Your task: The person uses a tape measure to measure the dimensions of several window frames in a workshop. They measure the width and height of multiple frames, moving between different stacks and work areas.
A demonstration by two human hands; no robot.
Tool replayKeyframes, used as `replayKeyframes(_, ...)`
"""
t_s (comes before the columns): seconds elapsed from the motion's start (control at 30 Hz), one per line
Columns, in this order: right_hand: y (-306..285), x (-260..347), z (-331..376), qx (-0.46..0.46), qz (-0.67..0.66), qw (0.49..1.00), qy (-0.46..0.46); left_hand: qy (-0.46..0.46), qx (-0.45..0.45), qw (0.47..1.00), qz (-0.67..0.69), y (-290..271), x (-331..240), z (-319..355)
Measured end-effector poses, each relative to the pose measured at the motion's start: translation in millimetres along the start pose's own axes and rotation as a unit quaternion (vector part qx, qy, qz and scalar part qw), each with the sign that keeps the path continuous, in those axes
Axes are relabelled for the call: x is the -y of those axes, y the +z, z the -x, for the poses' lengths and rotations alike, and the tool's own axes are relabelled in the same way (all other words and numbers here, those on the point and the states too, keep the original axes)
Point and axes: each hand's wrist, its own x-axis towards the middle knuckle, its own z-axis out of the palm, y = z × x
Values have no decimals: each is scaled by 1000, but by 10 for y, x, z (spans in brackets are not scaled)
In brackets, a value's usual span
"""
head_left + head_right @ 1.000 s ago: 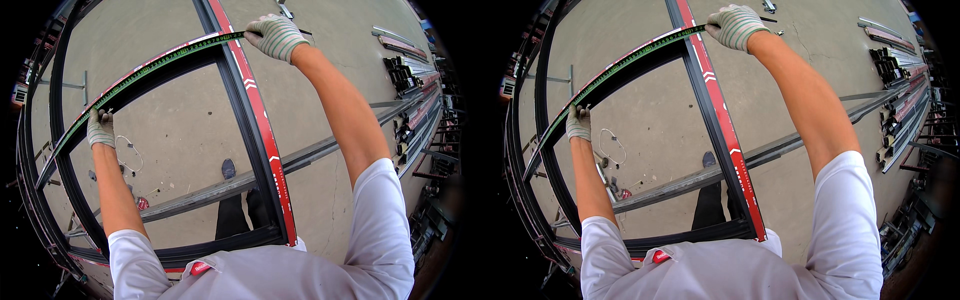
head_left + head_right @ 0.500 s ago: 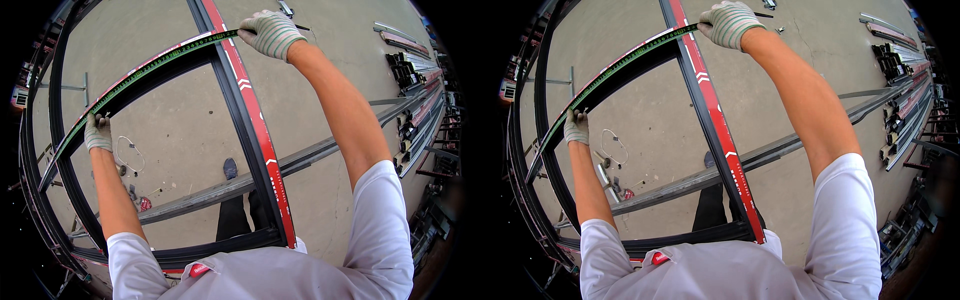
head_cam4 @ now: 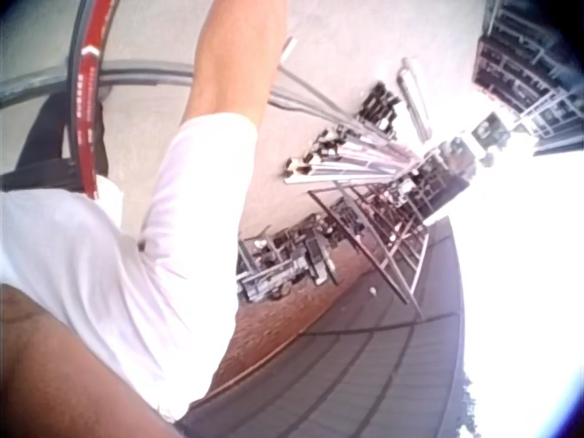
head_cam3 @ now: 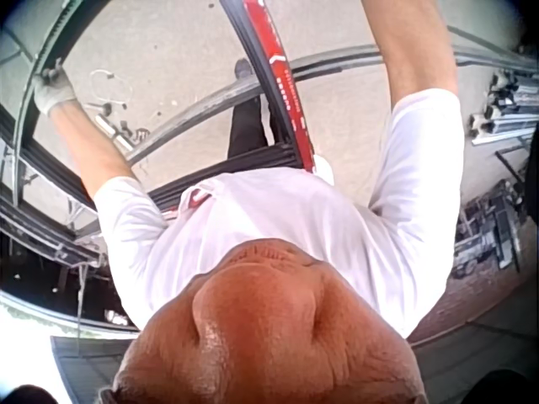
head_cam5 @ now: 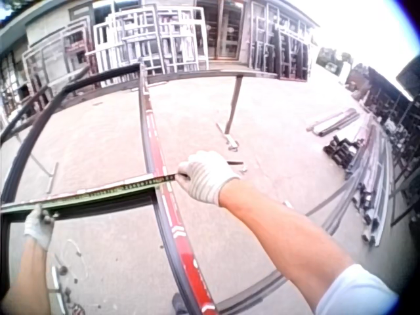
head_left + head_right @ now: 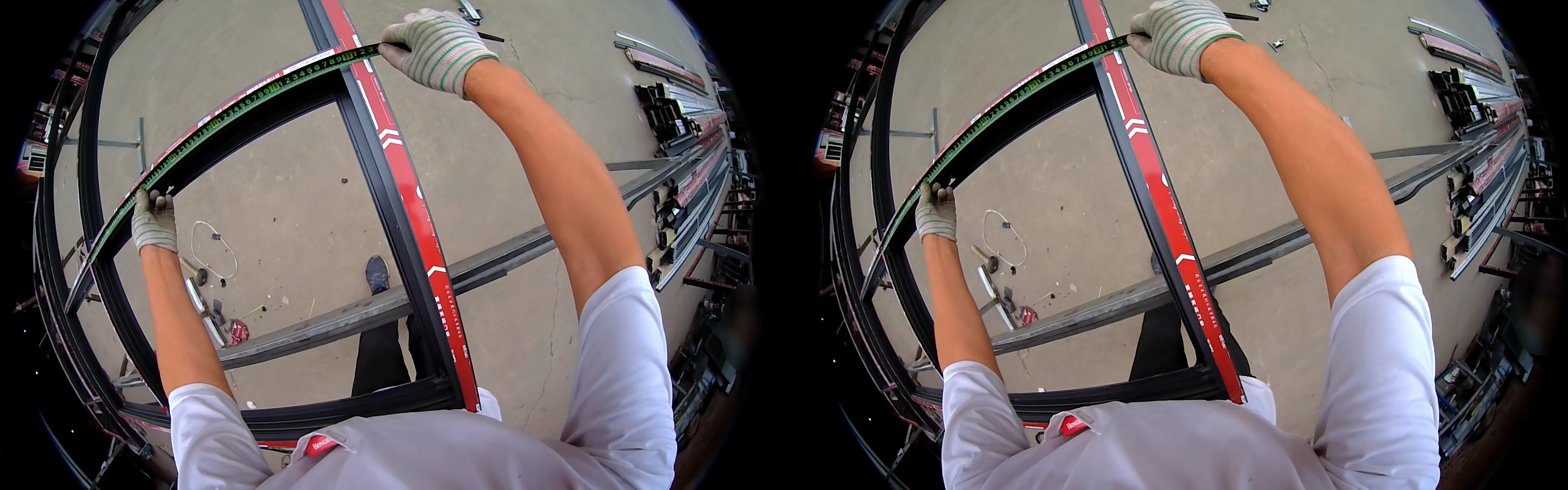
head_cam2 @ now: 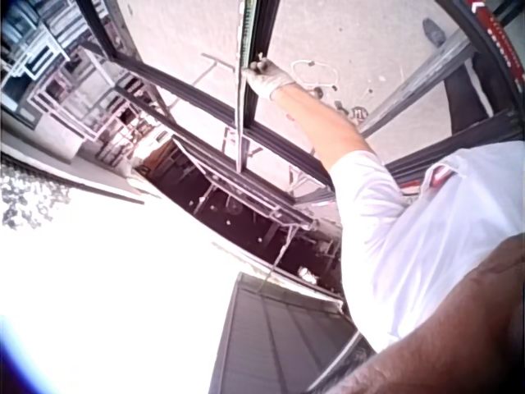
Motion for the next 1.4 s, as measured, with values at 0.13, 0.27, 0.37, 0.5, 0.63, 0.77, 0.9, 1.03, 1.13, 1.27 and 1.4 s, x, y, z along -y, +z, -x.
replayKeyframes(0.13,-9,19,-11,1,24,1000,-1,1,-3,1000,-4,4,-2,17)
replayKeyframes(0.27,1,-15,13,-20,20,999,-20,7,-3,1000,-2,32,4,43)
replayKeyframes(0.37,25,-23,8,-32,11,999,-27,9,-8,1000,-3,19,22,24)
replayKeyframes(0.5,26,-17,2,-26,15,999,-24,8,-7,1000,-2,-25,9,-30)
replayKeyframes(0.63,49,-28,9,-36,27,999,-28,7,-4,1000,7,-17,16,-24)
replayKeyframes(0.77,38,-31,23,-40,22,998,-36,8,-9,1000,9,8,18,9)
replayKeyframes(0.9,21,-13,20,-33,29,998,-32,11,-8,1000,10,2,15,7)
replayKeyframes(1.03,32,-17,22,-36,31,998,-30,12,-9,1000,8,0,18,-6)
replayKeyframes(1.13,38,-14,20,-39,34,998,-33,11,-10,1000,4,-9,26,-16)
replayKeyframes(1.27,51,-28,12,-42,36,998,-39,6,-7,1000,7,-25,27,-31)
replayKeyframes(1.4,75,-30,-18,-13,24,1000,-10,4,-7,1000,3,-15,27,-20)
